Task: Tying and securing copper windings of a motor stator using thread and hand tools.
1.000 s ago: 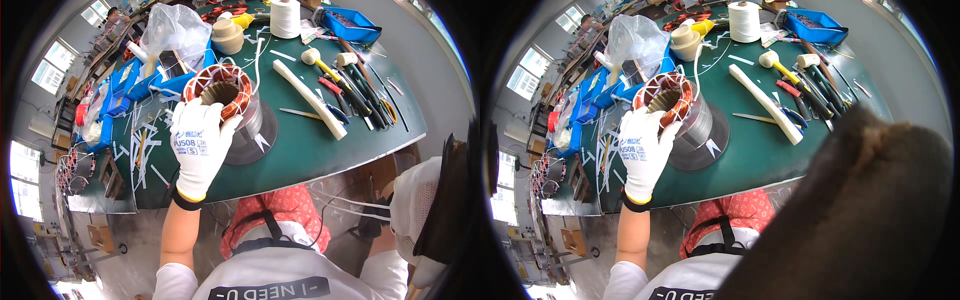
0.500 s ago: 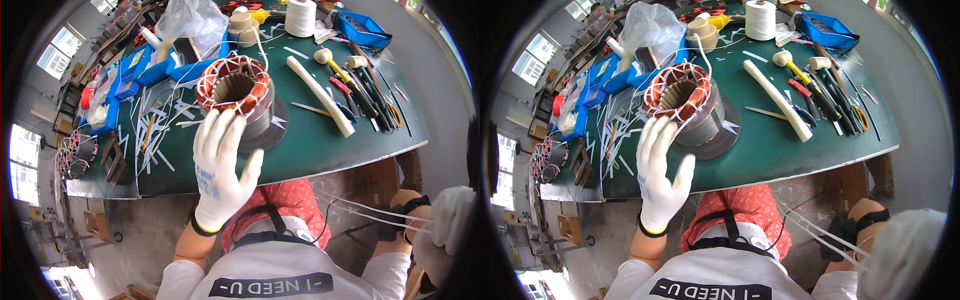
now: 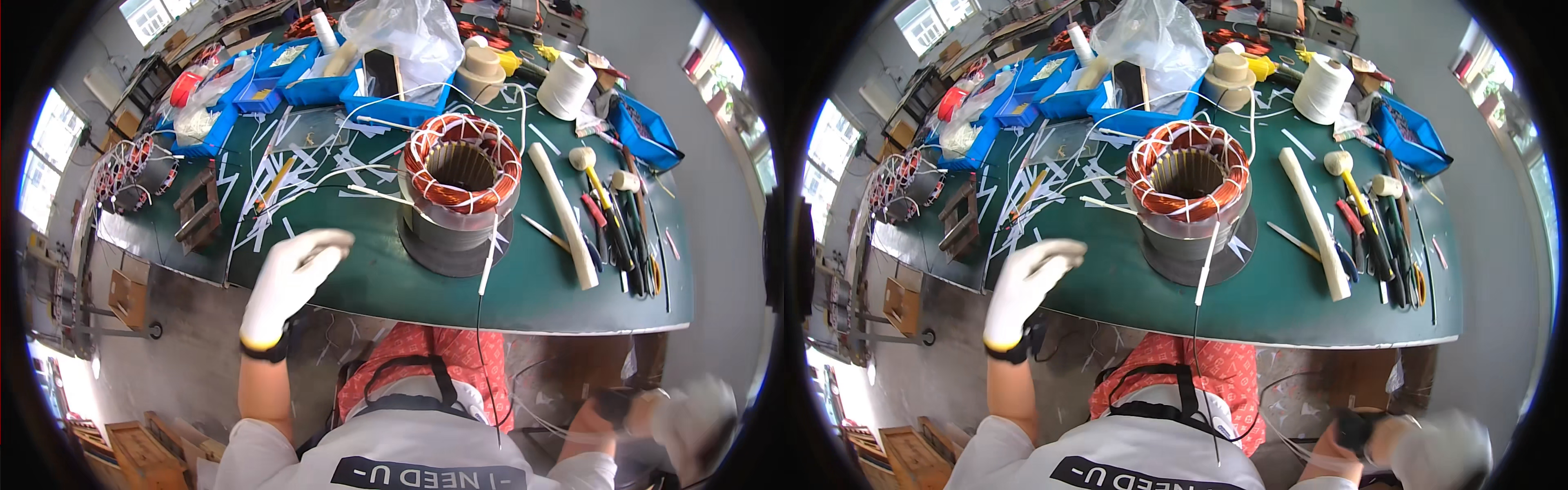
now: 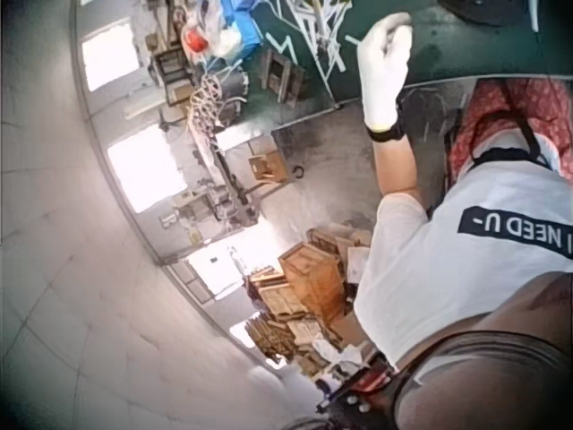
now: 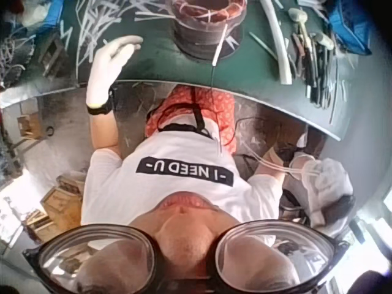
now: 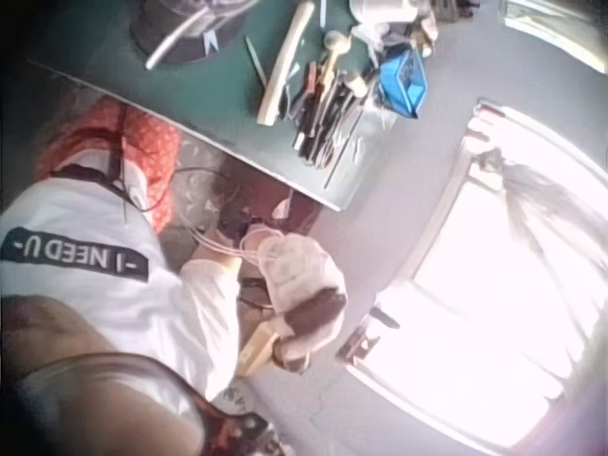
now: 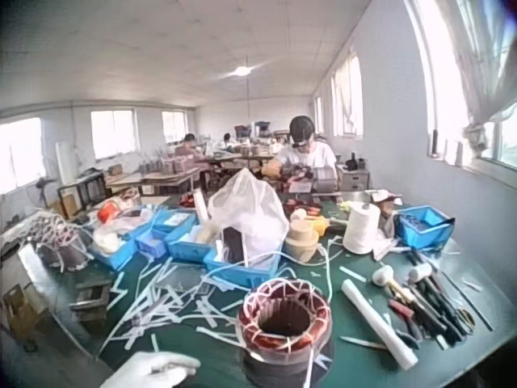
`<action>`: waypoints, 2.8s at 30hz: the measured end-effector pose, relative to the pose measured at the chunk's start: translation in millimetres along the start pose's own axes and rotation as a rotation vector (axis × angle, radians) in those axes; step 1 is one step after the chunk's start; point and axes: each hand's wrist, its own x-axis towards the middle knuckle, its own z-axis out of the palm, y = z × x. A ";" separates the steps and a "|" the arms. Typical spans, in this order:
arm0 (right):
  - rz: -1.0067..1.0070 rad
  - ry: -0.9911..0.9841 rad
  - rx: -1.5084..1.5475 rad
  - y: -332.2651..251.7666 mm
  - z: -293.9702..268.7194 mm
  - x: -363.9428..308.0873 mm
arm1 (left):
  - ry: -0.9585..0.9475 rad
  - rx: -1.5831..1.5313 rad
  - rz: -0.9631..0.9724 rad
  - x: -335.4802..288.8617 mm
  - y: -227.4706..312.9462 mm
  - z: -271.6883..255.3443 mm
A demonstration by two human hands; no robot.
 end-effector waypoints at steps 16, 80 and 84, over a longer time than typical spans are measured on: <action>0.928 -0.289 -0.998 208.2 73.0 -61.4 | 0.136 -0.099 0.417 75.9 -31.0 118.7; 1.175 0.965 0.741 285.0 101.9 -53.9 | -0.183 -0.289 -0.161 -95.6 29.8 23.3; 1.227 0.931 0.708 283.2 100.1 -57.7 | -0.211 -0.344 -0.192 -96.3 25.2 24.6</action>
